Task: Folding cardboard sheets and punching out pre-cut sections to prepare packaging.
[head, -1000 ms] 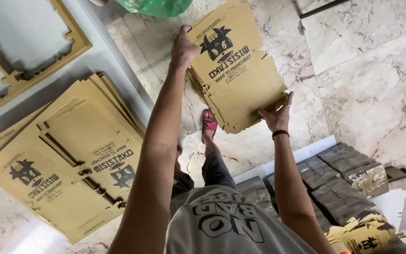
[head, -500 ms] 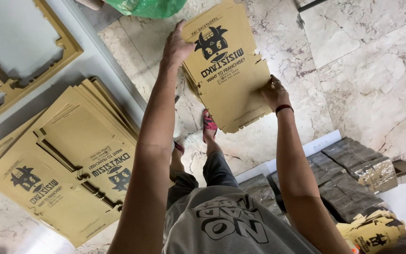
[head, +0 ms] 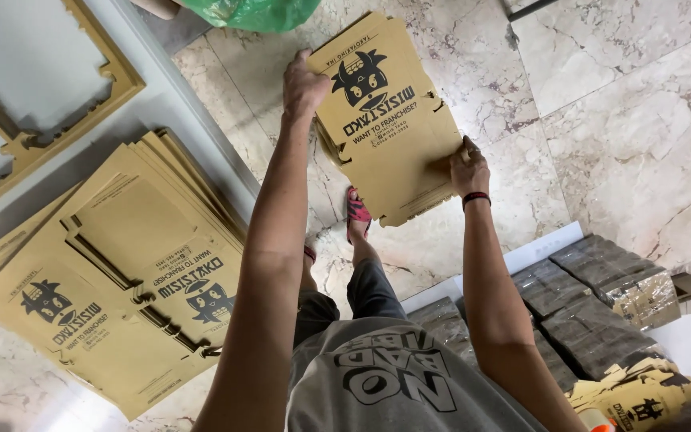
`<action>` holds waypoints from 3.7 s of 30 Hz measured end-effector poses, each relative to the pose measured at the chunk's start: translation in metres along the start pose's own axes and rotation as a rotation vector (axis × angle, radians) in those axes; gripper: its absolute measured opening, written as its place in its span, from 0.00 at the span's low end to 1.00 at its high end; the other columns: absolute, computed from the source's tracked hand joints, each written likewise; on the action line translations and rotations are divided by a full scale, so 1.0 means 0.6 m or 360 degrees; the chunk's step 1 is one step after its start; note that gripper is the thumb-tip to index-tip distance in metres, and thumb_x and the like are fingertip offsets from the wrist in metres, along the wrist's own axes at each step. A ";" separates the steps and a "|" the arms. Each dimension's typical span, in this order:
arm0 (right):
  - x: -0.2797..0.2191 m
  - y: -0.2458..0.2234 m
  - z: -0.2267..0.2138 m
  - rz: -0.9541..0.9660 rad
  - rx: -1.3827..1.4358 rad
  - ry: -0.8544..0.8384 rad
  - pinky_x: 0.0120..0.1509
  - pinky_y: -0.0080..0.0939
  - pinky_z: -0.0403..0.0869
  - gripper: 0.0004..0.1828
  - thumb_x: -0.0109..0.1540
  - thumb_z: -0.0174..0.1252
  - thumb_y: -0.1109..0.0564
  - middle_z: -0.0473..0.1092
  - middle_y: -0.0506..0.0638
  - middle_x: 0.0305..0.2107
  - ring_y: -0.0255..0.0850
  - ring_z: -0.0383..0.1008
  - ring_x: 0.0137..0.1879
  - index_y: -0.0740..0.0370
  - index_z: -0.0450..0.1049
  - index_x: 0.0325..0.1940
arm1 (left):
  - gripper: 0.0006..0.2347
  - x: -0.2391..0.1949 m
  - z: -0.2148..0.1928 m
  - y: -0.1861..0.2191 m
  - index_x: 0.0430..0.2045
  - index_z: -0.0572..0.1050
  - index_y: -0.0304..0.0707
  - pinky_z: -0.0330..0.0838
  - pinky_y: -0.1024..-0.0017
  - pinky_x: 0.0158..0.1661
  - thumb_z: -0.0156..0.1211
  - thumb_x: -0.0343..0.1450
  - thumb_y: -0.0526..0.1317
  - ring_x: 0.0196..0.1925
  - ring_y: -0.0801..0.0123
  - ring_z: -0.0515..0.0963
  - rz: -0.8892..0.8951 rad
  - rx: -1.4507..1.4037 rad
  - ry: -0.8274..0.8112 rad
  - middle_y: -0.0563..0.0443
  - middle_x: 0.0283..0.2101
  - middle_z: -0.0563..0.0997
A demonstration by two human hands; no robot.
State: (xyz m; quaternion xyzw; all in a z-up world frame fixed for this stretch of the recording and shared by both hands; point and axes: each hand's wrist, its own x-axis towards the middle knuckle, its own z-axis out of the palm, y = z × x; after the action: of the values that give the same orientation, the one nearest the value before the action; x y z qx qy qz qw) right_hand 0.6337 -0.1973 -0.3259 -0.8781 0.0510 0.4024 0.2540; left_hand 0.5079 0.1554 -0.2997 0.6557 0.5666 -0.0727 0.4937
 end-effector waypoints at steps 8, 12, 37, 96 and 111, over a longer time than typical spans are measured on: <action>0.103 0.134 0.000 -0.0497 -0.0055 0.0300 0.70 0.40 0.63 0.30 0.69 0.54 0.41 0.65 0.52 0.63 0.43 0.64 0.69 0.57 0.62 0.71 | 0.26 0.107 0.122 -0.117 0.53 0.72 0.38 0.67 0.66 0.60 0.66 0.61 0.47 0.59 0.54 0.76 0.0240 0.0220 0.0392 0.40 0.54 0.77; 0.010 0.097 -0.015 -0.0810 -0.0070 0.0562 0.78 0.44 0.52 0.44 0.68 0.70 0.44 0.55 0.60 0.73 0.51 0.55 0.78 0.56 0.52 0.79 | 0.48 -0.136 0.011 -0.068 0.77 0.35 0.56 0.64 0.53 0.71 0.69 0.67 0.47 0.76 0.36 0.62 0.1077 0.0178 0.0829 0.32 0.81 0.46; -0.543 0.052 0.412 -0.0845 -0.1340 0.0315 0.53 0.64 0.78 0.25 0.63 0.51 0.43 0.78 0.66 0.40 0.65 0.79 0.49 0.58 0.80 0.56 | 0.23 -0.841 -0.483 -1.009 0.68 0.64 0.41 0.87 0.53 0.30 0.50 0.73 0.32 0.37 0.34 0.84 -0.0321 -0.1320 0.0674 0.17 0.52 0.75; -0.892 0.129 0.580 -0.0736 0.0446 -0.0829 0.29 0.39 0.81 0.19 0.70 0.59 0.49 0.76 0.60 0.22 0.43 0.79 0.24 0.70 0.81 0.37 | 0.67 -0.654 -0.359 -0.723 0.72 0.20 0.37 0.32 0.09 0.53 0.88 0.64 0.55 0.74 0.26 0.13 0.0122 0.0724 -0.0011 0.40 0.75 0.12; -0.937 0.155 0.713 -0.0044 0.1096 -0.0019 0.27 0.45 0.82 0.18 0.63 0.60 0.52 0.63 0.50 0.35 0.42 0.71 0.35 0.59 0.58 0.46 | 0.08 -0.601 -0.338 -0.652 0.21 0.78 0.39 0.35 0.20 0.65 0.71 0.61 0.41 0.69 0.37 0.67 0.1616 0.1819 -0.0747 0.42 0.49 0.82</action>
State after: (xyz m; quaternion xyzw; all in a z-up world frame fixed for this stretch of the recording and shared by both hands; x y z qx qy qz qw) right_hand -0.0622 -0.1336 -0.1860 -0.7391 0.1703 0.3632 0.5412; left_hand -0.0302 0.0106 -0.1831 0.9527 -0.0446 -0.2542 0.1604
